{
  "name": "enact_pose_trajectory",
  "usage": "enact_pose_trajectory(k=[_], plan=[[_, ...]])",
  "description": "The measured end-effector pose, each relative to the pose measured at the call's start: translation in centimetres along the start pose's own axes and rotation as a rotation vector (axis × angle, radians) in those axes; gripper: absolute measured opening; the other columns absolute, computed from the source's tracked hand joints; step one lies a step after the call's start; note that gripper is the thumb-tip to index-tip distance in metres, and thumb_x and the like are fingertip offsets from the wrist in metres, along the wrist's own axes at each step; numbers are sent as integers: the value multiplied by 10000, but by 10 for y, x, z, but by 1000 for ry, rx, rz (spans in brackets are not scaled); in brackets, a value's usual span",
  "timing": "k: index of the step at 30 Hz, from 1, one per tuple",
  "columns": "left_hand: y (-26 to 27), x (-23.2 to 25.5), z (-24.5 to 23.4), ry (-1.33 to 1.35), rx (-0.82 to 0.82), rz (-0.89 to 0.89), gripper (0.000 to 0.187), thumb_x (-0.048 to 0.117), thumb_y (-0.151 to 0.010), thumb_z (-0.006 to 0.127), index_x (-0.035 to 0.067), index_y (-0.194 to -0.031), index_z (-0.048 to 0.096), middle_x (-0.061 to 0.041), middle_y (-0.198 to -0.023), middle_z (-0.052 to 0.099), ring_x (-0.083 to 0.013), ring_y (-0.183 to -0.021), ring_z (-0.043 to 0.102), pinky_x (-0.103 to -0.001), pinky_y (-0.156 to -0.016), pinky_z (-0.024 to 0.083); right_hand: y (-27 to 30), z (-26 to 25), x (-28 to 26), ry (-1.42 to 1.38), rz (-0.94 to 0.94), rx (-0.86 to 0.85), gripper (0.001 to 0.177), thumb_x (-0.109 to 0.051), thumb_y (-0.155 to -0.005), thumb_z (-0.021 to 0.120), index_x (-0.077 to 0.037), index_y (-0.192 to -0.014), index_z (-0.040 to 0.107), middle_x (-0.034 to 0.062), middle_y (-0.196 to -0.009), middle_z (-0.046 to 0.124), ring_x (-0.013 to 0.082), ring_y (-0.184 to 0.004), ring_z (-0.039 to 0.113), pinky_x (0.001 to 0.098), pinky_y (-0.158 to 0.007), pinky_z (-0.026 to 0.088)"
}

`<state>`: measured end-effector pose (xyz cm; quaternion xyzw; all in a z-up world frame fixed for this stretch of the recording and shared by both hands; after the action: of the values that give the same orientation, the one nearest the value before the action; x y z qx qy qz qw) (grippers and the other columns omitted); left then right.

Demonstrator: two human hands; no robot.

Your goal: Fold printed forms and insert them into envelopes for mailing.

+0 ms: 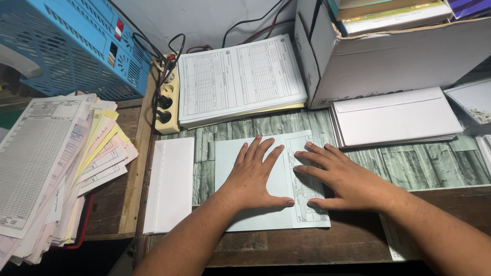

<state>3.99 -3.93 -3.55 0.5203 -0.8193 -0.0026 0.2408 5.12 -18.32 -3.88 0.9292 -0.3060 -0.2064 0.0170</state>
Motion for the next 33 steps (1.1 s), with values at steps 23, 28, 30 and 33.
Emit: enact_pose_trajectory(k=[23, 28, 30, 33], plan=[[9, 3, 0, -6, 14, 9, 1011, 628, -622, 626, 65, -1378, 258, -220, -1396, 221, -436, -1327, 137, -627, -1028, 118, -2, 32, 23, 198, 227, 36, 928, -729, -776, 366, -44, -1386, 222, 176, -1453, 208, 316, -1355, 184, 455, -1059, 222], [5, 0, 4, -9, 16, 15, 1019, 643, -619, 619, 64, -1376, 257, -224, -1390, 222, -441, -1324, 140, -636, -1023, 123, 40, 48, -2, 279, 148, -42, 1008, -795, -752, 410, -55, -1398, 183, 169, -1457, 191, 328, -1340, 186, 471, -1032, 228], [-1, -10, 17, -58, -8, -52, 1139, 752, -543, 591, 172, -1412, 136, -83, -1473, 86, -308, -1358, -17, -533, -1050, -13, 64, 48, -26, 630, -78, 298, 1088, -853, -733, 286, -21, -1411, 111, 164, -1498, 93, 256, -1379, 115, 361, -1087, 125], [-2, -11, 17, -58, 11, -44, 1141, 751, -539, 604, 169, -1409, 149, -81, -1469, 99, -307, -1356, -6, -533, -1050, -8, 88, 37, -58, 683, -136, 332, 1233, -964, -626, 346, -33, -1403, 120, 154, -1502, 94, 245, -1400, 91, 329, -1096, 114]])
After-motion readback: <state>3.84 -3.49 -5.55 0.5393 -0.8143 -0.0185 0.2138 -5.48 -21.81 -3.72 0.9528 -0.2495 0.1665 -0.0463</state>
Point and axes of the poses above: each hand's wrist, its own y-axis away from the middle knuckle, its own z-axis out of the palm, x = y × z, the point moved 6 cm from there along -y, towards the middle knuckle
